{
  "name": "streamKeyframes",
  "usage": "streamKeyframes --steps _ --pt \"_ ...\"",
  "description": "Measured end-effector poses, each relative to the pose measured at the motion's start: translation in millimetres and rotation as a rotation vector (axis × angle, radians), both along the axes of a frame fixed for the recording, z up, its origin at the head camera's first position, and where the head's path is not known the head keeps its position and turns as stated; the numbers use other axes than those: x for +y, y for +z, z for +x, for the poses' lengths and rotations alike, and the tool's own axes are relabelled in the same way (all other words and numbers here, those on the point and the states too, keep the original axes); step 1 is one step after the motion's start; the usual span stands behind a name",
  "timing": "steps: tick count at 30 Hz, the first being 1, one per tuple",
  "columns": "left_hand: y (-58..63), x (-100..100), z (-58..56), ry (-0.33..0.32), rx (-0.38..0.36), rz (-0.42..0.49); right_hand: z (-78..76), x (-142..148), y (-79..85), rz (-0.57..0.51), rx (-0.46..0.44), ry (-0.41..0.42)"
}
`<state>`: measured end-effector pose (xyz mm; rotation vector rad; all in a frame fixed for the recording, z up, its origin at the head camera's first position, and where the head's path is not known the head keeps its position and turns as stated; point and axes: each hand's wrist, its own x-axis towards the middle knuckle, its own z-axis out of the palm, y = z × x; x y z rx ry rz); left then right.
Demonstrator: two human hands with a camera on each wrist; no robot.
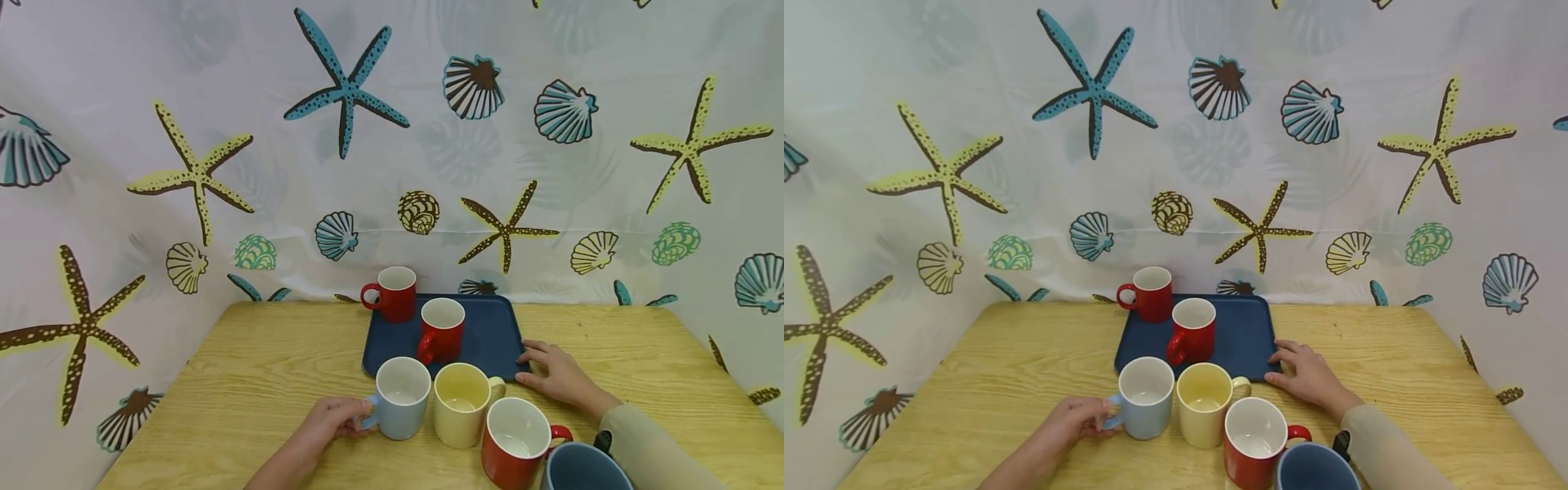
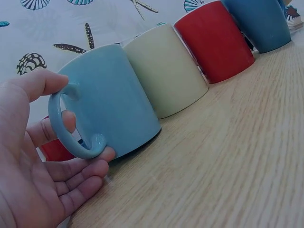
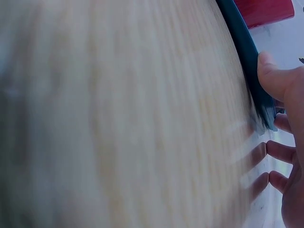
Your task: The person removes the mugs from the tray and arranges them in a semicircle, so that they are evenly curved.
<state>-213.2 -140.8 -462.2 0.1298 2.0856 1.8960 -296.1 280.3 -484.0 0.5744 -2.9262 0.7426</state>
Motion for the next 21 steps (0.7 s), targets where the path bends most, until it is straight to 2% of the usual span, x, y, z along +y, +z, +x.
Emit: streamKeyframes --steps 5,13,16,21 --pt "-0.4 -1 -3.4 -0.039 -0.002 0.000 -0.1 -1 -0.5 -0.007 0.005 0.003" --pt "-0.1 -3 -12.2 -0.147 0.023 0.000 1.4 -2 0.5 -0.010 -0.005 -0.011" --pt "0.4 -4 -17.3 -0.182 0.027 -0.022 1.9 -2 1.0 -0.008 -0.008 -0.011" --pt "4.4 -7 -23.5 -0.227 -0.010 -0.086 2.4 -2 1.2 -0.008 -0.004 -0.002"
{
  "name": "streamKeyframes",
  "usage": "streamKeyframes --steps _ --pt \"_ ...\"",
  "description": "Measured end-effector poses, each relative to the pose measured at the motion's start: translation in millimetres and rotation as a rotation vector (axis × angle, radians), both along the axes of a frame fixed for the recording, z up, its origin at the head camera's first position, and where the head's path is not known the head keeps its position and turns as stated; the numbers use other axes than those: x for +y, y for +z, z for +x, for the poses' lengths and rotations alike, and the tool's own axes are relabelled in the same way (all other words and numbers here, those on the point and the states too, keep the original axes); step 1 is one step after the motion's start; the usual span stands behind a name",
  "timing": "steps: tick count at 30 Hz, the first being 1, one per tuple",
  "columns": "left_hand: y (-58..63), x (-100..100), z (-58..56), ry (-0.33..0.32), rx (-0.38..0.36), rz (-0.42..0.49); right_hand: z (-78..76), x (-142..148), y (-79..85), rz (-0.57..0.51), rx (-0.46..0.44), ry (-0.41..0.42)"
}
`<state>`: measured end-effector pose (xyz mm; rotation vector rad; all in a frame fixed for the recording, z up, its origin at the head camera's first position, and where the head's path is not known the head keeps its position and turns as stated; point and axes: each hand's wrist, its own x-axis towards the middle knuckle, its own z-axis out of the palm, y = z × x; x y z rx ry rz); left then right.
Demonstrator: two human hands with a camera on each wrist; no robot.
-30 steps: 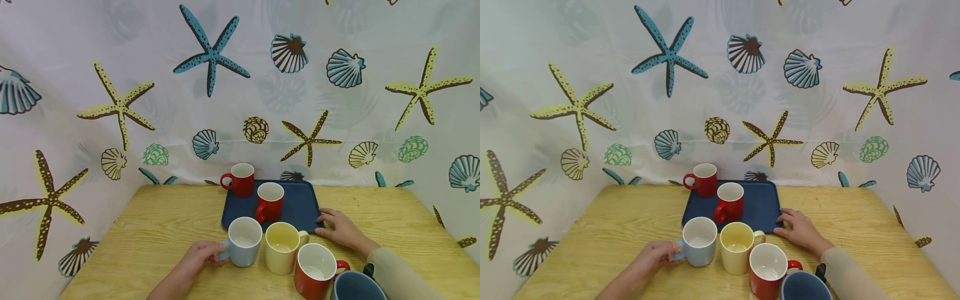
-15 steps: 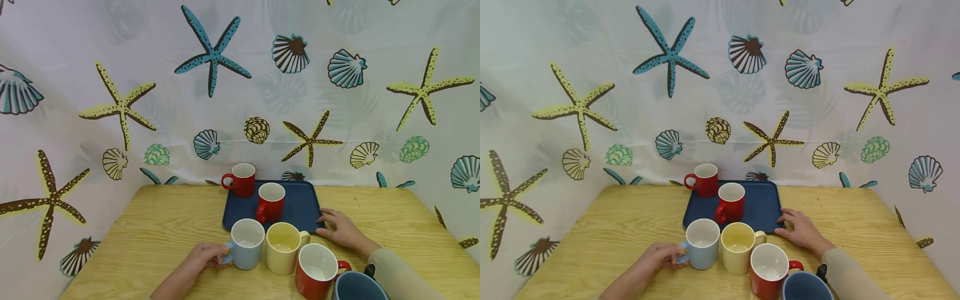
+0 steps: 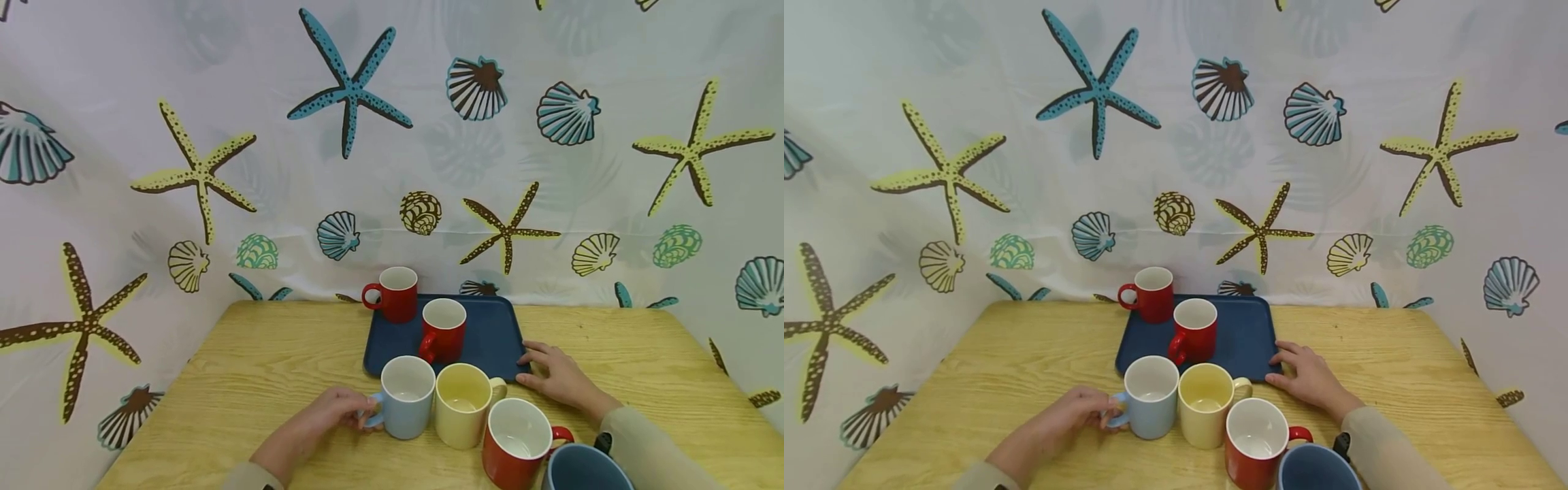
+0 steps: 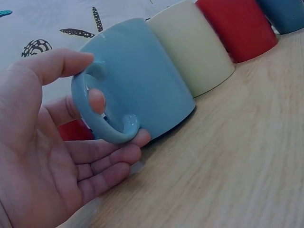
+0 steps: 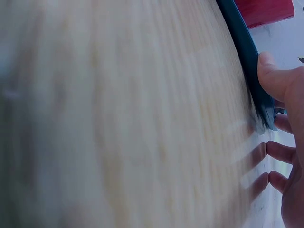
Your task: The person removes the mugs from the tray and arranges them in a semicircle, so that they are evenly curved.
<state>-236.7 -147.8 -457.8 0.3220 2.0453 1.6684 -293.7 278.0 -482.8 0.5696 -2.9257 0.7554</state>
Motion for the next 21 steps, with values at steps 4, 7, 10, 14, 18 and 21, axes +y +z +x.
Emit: streamKeyframes --steps 4,7,10,14,18,21 --pt "1.3 -3 -6.7 -0.039 -0.006 -0.007 0.0 0 0.1 -0.001 -0.004 -0.001" --pt "1.1 -5 -11.9 -0.071 -0.002 0.013 -0.6 0 -1.2 -0.004 -0.005 -0.006" --pt "1.1 -7 -15.4 -0.100 -0.006 0.041 -0.6 -1 -3.2 -0.009 -0.011 -0.009" --pt "0.3 -9 -18.8 -0.124 -0.016 0.054 0.0 -1 -5.1 -0.013 -0.013 -0.013" --pt "-0.9 -7 -20.4 -0.129 -0.021 0.055 -0.4 0 -4.9 -0.018 -0.003 -0.011" --pt "-1.5 -5 -20.9 -0.130 -0.028 0.054 -1.3 0 -4.3 -0.016 0.001 -0.005"
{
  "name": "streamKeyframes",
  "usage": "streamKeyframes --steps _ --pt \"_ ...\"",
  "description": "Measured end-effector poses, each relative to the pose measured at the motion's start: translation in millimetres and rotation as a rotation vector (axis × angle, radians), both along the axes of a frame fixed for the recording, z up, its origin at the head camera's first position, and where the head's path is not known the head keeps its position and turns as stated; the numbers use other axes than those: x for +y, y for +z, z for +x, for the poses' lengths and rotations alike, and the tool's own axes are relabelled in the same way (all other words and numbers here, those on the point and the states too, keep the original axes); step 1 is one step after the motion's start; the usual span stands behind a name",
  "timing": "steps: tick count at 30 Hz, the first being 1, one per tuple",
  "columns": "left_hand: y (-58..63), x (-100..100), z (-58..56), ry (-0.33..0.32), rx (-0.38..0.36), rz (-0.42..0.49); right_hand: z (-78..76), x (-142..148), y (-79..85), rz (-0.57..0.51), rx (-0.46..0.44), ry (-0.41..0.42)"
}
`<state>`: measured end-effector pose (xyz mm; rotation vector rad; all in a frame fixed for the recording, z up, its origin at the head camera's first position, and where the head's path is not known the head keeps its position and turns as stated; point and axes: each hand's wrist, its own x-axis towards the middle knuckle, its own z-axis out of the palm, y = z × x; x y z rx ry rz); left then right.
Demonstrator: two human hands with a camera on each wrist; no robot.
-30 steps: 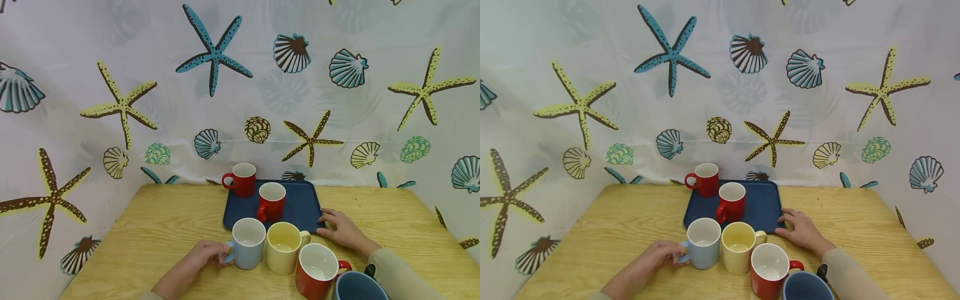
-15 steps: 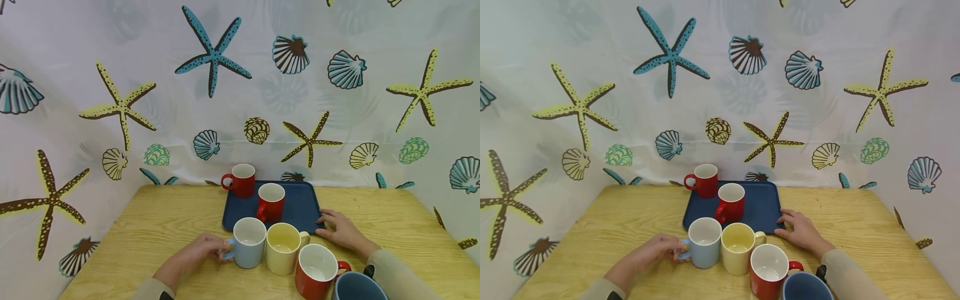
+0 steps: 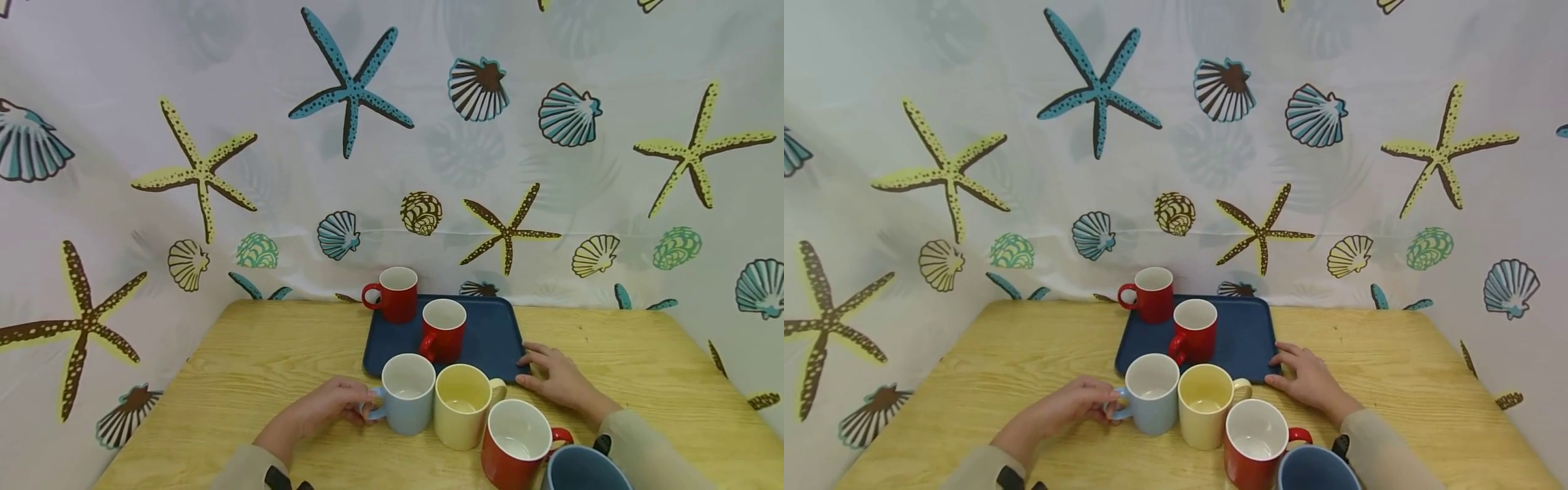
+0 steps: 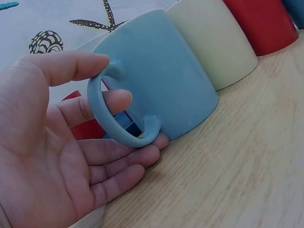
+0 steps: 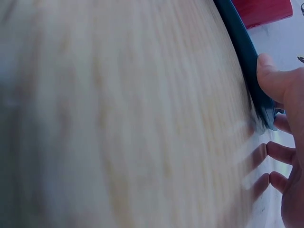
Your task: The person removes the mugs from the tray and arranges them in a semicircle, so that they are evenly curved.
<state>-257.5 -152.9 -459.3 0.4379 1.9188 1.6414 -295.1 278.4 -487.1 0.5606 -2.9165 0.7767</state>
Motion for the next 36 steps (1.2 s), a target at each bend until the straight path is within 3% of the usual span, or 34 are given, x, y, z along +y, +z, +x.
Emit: streamKeyframes --steps 9,23,30,36 --pt "0.5 0.9 -4.5 -0.018 -0.037 0.014 0.5 0.4 2.2 -0.004 -0.002 -0.001" --pt "5.2 -3.8 -1.9 -0.002 -0.096 0.031 0.6 0.1 1.0 0.000 -0.004 -0.003" --pt "3.6 -6.3 -2.6 0.041 -0.112 0.055 0.1 -0.1 0.4 0.009 -0.002 -0.002" --pt "4.1 -3.7 -6.0 0.107 -0.062 0.029 0.0 0.4 0.5 0.014 -0.011 -0.008"
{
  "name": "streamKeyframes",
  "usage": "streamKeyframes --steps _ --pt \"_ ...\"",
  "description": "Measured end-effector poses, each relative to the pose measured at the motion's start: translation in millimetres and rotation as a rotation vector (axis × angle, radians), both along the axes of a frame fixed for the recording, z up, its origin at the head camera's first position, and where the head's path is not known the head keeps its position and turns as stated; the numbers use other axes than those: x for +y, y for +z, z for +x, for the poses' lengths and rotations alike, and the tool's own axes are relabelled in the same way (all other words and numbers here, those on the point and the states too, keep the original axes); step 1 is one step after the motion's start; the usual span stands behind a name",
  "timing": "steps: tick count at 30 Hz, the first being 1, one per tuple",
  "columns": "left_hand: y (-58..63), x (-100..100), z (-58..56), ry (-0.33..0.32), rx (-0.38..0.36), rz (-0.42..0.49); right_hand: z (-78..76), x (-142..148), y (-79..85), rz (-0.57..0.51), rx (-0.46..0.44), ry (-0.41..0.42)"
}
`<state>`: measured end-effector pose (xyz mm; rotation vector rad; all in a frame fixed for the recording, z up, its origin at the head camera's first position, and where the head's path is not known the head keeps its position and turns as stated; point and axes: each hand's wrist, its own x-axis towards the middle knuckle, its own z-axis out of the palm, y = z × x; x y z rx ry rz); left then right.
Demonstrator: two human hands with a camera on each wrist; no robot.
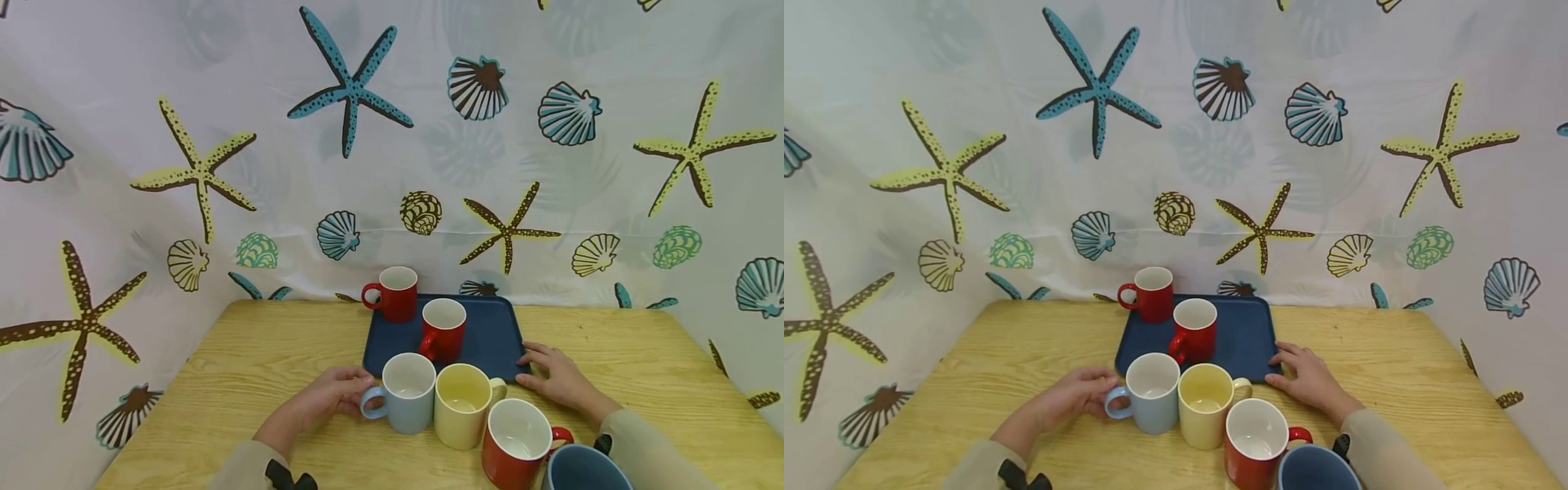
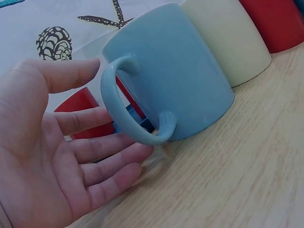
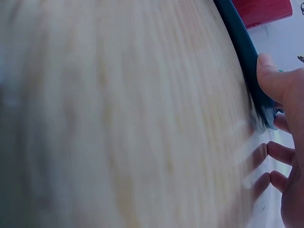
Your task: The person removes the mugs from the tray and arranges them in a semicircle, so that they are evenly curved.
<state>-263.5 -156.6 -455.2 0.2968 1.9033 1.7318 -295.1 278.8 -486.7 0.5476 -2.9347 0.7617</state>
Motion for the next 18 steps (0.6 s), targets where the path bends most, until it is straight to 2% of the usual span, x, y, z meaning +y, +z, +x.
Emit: streamKeyframes --steps 3,10,18 --pt "2.3 4 -3.8 0.037 0.031 -0.019 -0.2 0 0.3 -0.003 -0.001 -0.003" --pt "5.3 14 -16.2 0.076 0.157 -0.074 0.2 -1 0.7 -0.010 0.000 0.001" --pt "8.1 31 -31.8 0.095 0.172 -0.099 1.0 -3 2.5 -0.004 -0.014 -0.005"
